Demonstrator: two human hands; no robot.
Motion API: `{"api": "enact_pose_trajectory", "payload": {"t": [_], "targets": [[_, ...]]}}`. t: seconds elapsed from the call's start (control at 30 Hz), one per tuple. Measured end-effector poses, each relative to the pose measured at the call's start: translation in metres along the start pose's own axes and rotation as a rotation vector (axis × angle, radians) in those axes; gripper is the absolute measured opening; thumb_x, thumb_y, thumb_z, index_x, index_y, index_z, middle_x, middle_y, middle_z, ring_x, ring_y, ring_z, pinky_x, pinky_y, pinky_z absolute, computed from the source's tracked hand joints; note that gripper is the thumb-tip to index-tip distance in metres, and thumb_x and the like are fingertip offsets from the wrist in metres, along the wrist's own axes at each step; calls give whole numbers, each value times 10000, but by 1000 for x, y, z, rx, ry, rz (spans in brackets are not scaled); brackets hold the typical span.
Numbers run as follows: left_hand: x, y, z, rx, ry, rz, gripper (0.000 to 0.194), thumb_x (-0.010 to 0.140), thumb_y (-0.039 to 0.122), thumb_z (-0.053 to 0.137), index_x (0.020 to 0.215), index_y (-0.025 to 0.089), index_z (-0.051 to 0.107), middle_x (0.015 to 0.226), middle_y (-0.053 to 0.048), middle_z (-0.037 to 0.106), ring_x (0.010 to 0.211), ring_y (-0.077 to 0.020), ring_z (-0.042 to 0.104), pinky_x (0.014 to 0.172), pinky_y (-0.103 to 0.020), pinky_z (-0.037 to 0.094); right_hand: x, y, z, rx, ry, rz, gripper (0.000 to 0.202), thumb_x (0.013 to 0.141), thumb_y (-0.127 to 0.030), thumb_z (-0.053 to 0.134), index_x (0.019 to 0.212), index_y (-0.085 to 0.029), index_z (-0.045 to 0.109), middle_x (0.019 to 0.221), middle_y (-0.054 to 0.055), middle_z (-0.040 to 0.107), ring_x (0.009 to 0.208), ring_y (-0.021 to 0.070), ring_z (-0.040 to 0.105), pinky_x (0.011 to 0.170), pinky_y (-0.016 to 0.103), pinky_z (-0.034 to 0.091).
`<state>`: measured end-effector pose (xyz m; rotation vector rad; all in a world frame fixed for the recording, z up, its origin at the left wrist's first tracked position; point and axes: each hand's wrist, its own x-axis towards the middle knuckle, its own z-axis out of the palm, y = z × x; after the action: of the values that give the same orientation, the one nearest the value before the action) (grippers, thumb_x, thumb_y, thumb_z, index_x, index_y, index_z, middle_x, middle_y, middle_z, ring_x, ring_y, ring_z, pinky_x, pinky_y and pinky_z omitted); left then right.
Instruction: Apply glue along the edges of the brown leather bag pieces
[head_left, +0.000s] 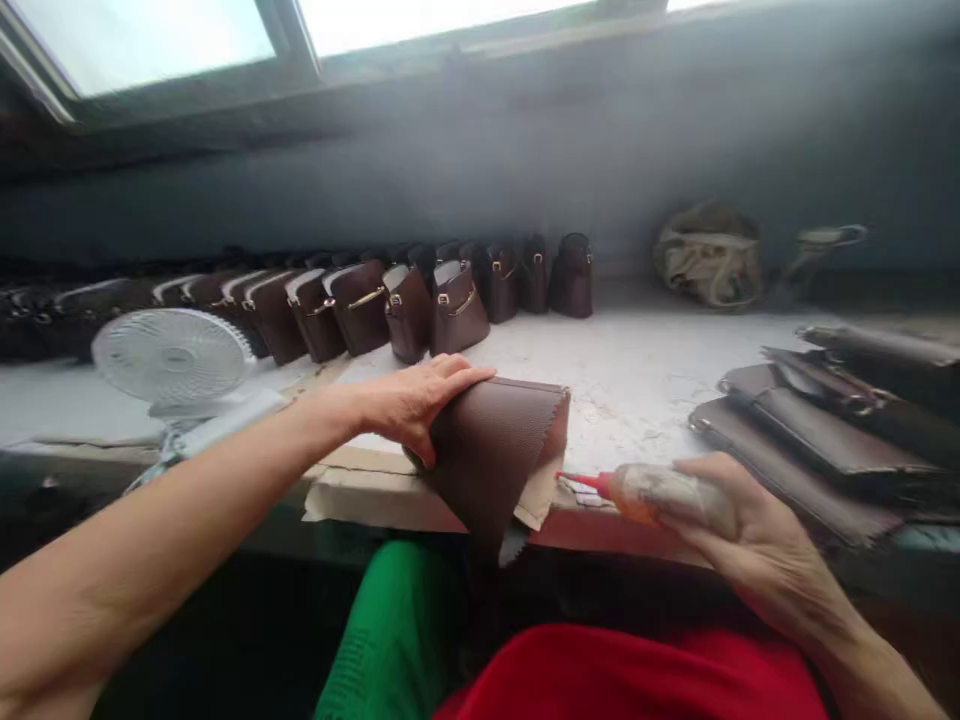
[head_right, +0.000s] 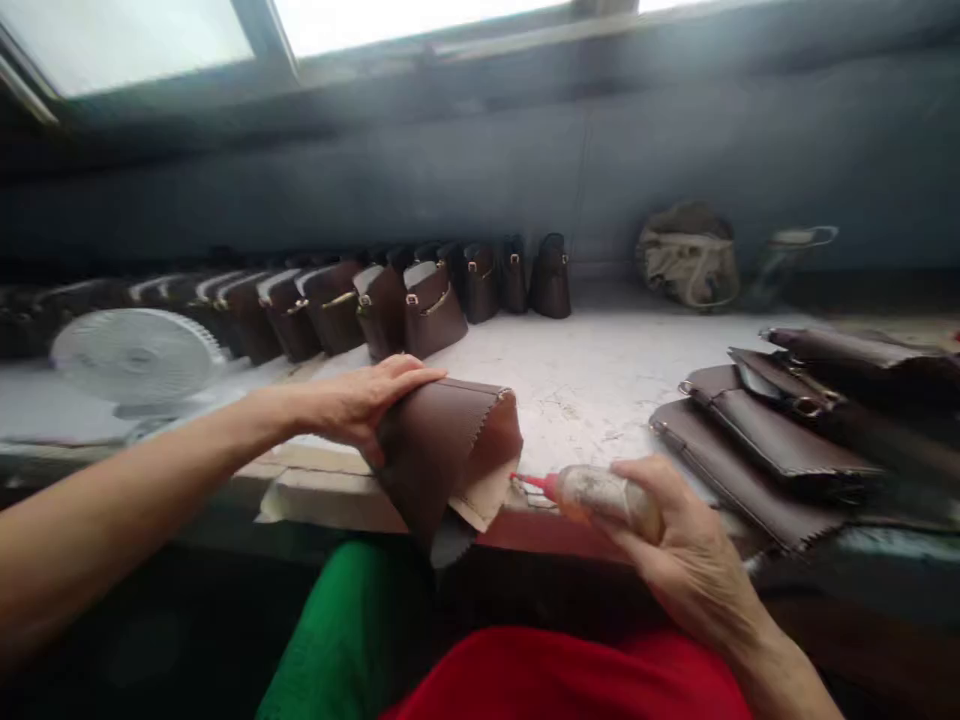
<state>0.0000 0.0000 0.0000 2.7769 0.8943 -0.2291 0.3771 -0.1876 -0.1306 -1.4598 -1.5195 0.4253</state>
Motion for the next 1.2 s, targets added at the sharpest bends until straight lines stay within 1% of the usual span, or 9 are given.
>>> {"api": "enact_pose_trajectory", "payload": {"t": [0.13,0.23,0.33,0.4,0.53,0.7,0.83,1.0,1.2], "targets": [[2,-6,3,2,11,14,1423,552,282,1045,1674,330,171,1581,-105,390,1483,-377,433,1287,-484,342,-1,13,7,88,-38,82,435,918,-574,806,1199,-258,700,1002,33,703,783,202,708,667,286,596],[5,-10,4,18,14,37,1438,547,295,1052,1681,342,168,1589,-106,384,1473,-374,438,1266,-462,376,-5,20,5,75,-55,22,414,927,-559,799,1200,-265,700,1065,40,713,838,214,729,727,301,610],[9,-13,4,36,12,57,1468,536,303,1064,1688,359,156,1598,-105,374,1472,-373,437,1256,-464,388,-8,23,-2,17,-96,-70,334,960,-482,785,1218,-289,695,1079,28,712,876,200,731,766,275,606],[9,-15,4,37,11,61,1471,548,307,1060,1693,374,139,1606,-103,362,1470,-370,439,1247,-463,397,-7,22,-4,-13,-97,-114,309,970,-443,784,1225,-297,689,1071,23,703,877,194,720,760,262,601],[5,-14,5,47,16,64,1450,584,325,1048,1697,384,120,1603,-103,362,1458,-365,451,1233,-464,406,-7,15,1,-72,-13,-168,285,977,-444,772,1206,-302,679,1042,13,696,837,183,697,730,257,583],[2,-10,4,59,20,72,1448,570,289,1064,1689,349,146,1599,-111,376,1472,-356,443,1255,-461,380,-13,6,6,-19,-96,-191,259,1003,-426,742,1232,-332,665,1057,-5,689,849,160,699,758,238,569],[2,-9,4,60,26,65,1454,564,281,1065,1688,337,144,1591,-114,382,1486,-366,432,1270,-484,365,-15,4,8,-54,21,-182,254,986,-405,752,1207,-307,675,1044,11,684,863,177,690,761,262,563],[1,-10,7,42,33,56,1460,556,255,1058,1694,334,148,1600,-118,367,1474,-369,446,1264,-482,382,-19,1,5,-14,-99,-186,245,990,-396,759,1209,-323,680,1019,-2,709,834,177,719,733,248,582],[-1,-8,8,33,34,43,1459,555,269,1046,1698,338,142,1599,-119,363,1474,-375,440,1257,-484,394,-20,10,5,-104,40,-211,291,991,-396,755,1249,-303,659,1095,39,693,908,206,719,772,286,594]]}}
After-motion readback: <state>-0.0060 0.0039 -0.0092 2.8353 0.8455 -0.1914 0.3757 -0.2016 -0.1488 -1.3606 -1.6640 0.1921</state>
